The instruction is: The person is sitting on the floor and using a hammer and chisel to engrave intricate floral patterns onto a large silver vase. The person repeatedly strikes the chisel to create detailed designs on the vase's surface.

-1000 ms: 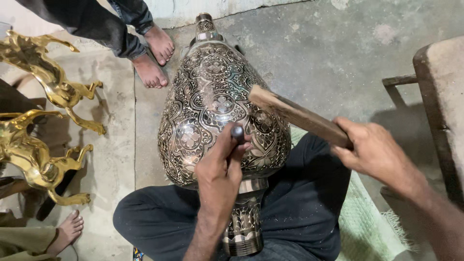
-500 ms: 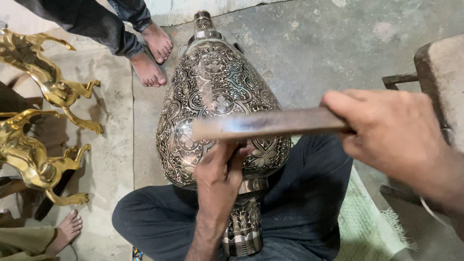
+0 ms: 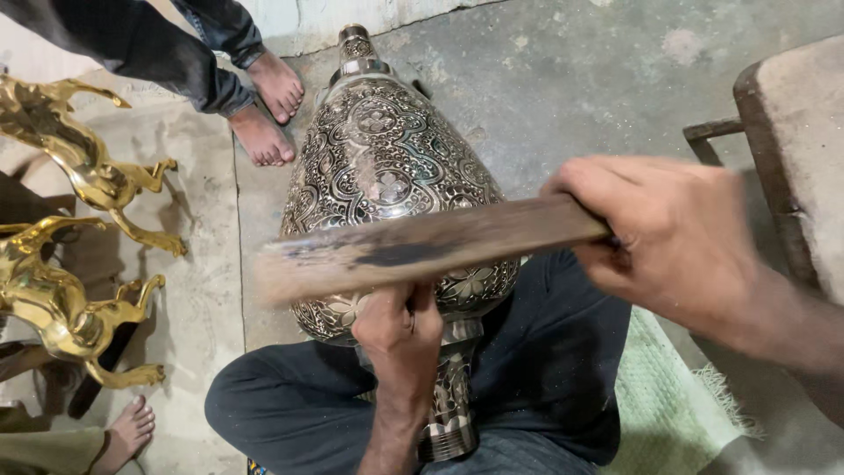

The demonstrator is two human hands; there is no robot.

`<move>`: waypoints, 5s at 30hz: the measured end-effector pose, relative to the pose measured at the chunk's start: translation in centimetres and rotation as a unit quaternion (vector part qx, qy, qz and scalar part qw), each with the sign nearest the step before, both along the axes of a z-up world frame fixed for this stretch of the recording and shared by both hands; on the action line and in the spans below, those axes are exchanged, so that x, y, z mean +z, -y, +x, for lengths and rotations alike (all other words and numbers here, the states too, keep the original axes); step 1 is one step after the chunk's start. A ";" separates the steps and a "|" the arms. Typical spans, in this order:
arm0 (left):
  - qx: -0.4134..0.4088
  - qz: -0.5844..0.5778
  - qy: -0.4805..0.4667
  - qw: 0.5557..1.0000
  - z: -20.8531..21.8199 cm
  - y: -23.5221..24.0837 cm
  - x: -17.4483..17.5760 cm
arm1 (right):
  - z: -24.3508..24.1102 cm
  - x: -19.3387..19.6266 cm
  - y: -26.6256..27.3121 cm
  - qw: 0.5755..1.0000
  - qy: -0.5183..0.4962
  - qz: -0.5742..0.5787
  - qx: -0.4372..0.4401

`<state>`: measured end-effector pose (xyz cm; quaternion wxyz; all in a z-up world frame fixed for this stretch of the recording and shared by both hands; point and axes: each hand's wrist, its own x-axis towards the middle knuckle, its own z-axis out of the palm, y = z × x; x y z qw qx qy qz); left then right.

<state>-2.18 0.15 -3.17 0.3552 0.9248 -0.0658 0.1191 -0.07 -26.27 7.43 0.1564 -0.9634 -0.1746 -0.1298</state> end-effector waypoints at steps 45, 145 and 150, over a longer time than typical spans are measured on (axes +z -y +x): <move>-0.084 -0.027 0.023 0.996 1.0 -0.9 1.5 | 1.0 -0.1 -2.5 0.994 0.003 0.112 0.014; -0.344 -0.008 0.112 0.932 1.5 -4.8 0.8 | -12.0 -7.9 -3.3 0.938 -0.232 0.173 -0.191; -0.332 0.054 0.183 0.924 0.6 -5.2 0.4 | -12.4 -8.6 -3.4 0.955 -0.210 0.046 -0.204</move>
